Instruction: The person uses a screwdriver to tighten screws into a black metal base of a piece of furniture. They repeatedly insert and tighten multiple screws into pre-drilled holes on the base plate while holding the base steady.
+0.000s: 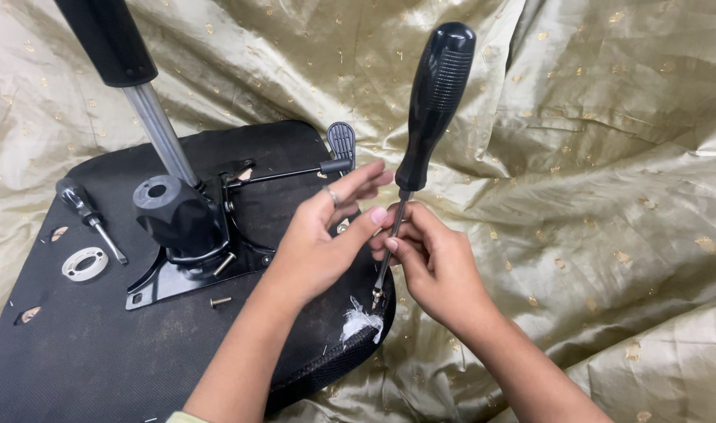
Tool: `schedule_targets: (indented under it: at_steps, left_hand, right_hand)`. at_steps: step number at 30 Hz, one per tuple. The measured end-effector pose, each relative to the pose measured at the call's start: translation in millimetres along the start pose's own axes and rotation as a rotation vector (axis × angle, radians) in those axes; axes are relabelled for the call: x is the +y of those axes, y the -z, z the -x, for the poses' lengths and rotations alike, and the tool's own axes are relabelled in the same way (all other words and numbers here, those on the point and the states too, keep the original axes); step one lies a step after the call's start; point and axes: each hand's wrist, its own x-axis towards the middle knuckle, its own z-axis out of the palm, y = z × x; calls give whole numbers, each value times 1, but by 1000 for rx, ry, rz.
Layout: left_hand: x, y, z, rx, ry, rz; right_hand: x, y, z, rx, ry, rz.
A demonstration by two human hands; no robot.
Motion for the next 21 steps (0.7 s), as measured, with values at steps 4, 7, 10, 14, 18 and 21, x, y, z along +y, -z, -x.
schedule_targets:
  at_steps: [4, 7, 10, 14, 18, 21]
  left_hand:
    - [5, -5, -17, -10, 334, 256]
    - [7, -6, -20, 37, 315, 252]
    - [8, -7, -20, 63, 185, 192]
    - [8, -9, -18, 51, 132, 112]
    - [10, -11, -18, -24, 277, 123]
    - [11, -4, -20, -118, 242, 238]
  right_hand:
    - [-5, -3, 0, -14, 7, 53]
    - [-7, -3, 1, -5, 1, 107]
    - [-5, -4, 2, 56, 24, 211]
    - [-1, -4, 2, 118, 76, 252]
    - [-2, 0, 2, 84, 37, 369]
    - [-6, 1, 3, 72, 38, 448]
